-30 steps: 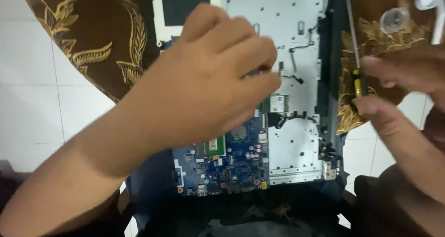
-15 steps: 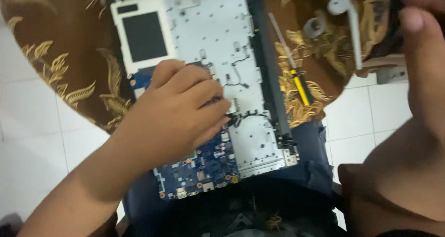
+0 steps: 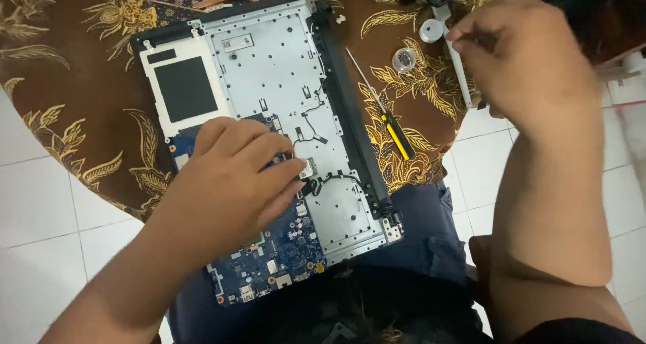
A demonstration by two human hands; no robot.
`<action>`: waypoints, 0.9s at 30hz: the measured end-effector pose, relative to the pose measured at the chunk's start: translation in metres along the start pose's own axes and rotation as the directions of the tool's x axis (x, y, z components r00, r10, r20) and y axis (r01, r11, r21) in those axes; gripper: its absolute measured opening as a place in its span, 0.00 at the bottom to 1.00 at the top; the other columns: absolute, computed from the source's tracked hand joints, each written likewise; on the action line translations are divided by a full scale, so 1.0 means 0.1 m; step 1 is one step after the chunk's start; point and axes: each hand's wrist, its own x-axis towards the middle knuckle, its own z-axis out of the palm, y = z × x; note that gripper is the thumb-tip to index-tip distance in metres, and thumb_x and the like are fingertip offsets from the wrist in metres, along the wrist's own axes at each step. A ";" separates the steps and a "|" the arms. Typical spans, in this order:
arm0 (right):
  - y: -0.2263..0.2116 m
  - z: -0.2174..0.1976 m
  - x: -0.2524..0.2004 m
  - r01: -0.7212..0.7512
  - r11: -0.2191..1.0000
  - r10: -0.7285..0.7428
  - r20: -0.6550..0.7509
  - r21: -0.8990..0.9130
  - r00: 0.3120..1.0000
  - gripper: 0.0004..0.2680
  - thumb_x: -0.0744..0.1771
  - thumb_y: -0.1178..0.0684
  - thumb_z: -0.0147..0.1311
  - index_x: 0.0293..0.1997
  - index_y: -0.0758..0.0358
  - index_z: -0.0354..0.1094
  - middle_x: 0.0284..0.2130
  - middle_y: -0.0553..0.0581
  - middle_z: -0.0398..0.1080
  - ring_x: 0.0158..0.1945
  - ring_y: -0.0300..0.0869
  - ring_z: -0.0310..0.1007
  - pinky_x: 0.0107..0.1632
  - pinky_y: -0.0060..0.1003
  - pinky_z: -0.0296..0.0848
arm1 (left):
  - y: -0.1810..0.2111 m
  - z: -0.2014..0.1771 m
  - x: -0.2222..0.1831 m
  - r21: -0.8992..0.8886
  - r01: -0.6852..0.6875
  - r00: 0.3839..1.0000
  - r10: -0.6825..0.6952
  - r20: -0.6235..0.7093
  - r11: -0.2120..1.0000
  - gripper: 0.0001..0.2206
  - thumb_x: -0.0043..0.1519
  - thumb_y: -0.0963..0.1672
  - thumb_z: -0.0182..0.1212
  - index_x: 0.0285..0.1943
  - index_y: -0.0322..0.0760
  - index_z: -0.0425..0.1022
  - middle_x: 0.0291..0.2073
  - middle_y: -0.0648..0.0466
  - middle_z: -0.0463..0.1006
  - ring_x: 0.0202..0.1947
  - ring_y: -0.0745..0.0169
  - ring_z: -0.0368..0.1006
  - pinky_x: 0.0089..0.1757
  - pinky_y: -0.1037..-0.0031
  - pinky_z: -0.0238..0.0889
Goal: Repairing a laptop by installing a RAM module, connecting internal ribbon cables, and securing components with a screwdriver.
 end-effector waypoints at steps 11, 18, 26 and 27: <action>0.14 0.39 0.18 -0.113 0.993 0.114 0.001 -0.027 0.994 0.09 0.73 0.56 0.54 0.56 0.61 0.80 0.47 0.67 0.68 0.51 0.61 0.70 0.49 0.51 0.69 | 0.00 0.00 -0.01 -0.009 0.016 1.000 -0.016 -0.001 1.000 0.08 0.62 0.48 0.69 0.47 0.46 0.83 0.44 0.55 0.79 0.51 0.49 0.70 0.50 0.57 0.62; 0.30 0.55 0.21 0.118 0.993 -0.118 -0.052 -0.010 0.992 0.12 0.67 0.63 0.52 0.53 0.69 0.81 0.47 0.72 0.74 0.53 0.63 0.71 0.57 0.50 0.67 | -0.01 -0.04 -0.02 -0.006 0.014 0.999 -0.014 0.044 1.000 0.05 0.64 0.46 0.67 0.45 0.46 0.81 0.42 0.54 0.78 0.49 0.50 0.69 0.49 0.57 0.60; 0.09 0.49 0.30 -0.143 0.990 0.143 -0.078 0.016 0.987 0.05 0.73 0.53 0.63 0.48 0.60 0.82 0.44 0.64 0.73 0.48 0.57 0.71 0.39 0.51 0.68 | -0.01 -0.03 0.00 0.021 -0.009 1.000 0.009 0.029 1.000 0.04 0.64 0.46 0.67 0.44 0.47 0.82 0.41 0.55 0.79 0.48 0.51 0.69 0.48 0.57 0.61; 0.00 0.45 0.32 -0.305 0.952 0.305 -0.020 0.025 0.952 0.05 0.72 0.49 0.63 0.46 0.54 0.82 0.42 0.58 0.75 0.46 0.53 0.73 0.34 0.53 0.67 | 0.00 -0.03 0.00 0.025 -0.011 1.000 0.010 0.024 1.000 0.04 0.64 0.46 0.67 0.44 0.47 0.82 0.41 0.55 0.79 0.48 0.51 0.70 0.47 0.58 0.60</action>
